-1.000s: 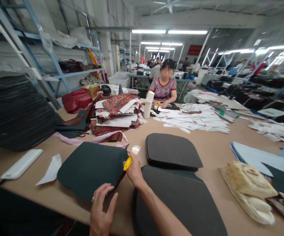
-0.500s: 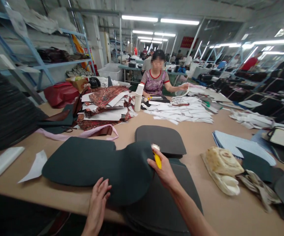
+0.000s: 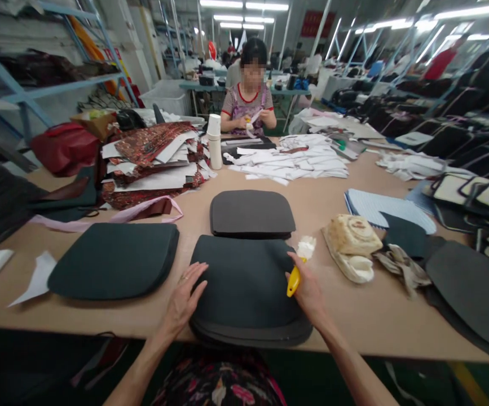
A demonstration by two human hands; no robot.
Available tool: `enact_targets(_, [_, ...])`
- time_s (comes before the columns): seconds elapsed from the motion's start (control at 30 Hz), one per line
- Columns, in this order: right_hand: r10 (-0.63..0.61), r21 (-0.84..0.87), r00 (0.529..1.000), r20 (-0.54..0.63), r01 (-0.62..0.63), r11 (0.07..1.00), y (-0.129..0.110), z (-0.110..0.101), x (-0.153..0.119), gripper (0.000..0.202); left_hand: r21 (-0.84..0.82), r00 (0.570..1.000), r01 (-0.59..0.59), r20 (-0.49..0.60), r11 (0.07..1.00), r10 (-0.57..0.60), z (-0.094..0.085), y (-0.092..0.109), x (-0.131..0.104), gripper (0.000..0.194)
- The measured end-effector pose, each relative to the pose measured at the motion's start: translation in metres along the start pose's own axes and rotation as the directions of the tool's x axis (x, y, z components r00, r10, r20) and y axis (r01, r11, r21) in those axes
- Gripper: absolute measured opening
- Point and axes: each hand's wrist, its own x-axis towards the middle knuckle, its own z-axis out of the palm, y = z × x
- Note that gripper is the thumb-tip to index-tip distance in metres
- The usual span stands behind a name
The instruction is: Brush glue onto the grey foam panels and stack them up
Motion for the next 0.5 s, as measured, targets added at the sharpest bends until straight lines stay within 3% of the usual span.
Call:
enact_targets(0.1, [0.009,-0.039,1.000,-0.009,-0.009,0.999,0.012,-0.007,-0.002,0.051,0.052,0.983,-0.114,0.153,0.992,0.105,0.014,0.015,0.008,0.033])
enact_targets(0.27, [0.020,-0.058,1.000,-0.002,-0.020,0.998,0.034,-0.012,-0.008,0.052,0.137,0.968,-0.125,0.233,0.983,0.091,0.026,0.028,0.009,0.035])
enact_targets(0.4, [-0.024,-0.042,1.000,0.005,0.024,0.999,0.046,-0.013,-0.013,0.049,0.085,0.975,-0.075,0.216,0.994,0.055,0.024,0.034,0.005,0.035])
enact_targets(0.5, [-0.051,-0.115,0.996,-0.070,0.043,0.992,0.046,-0.027,-0.015,0.047,-0.037,0.990,0.026,0.138,0.999,-0.021,0.021,0.039,0.003,0.032])
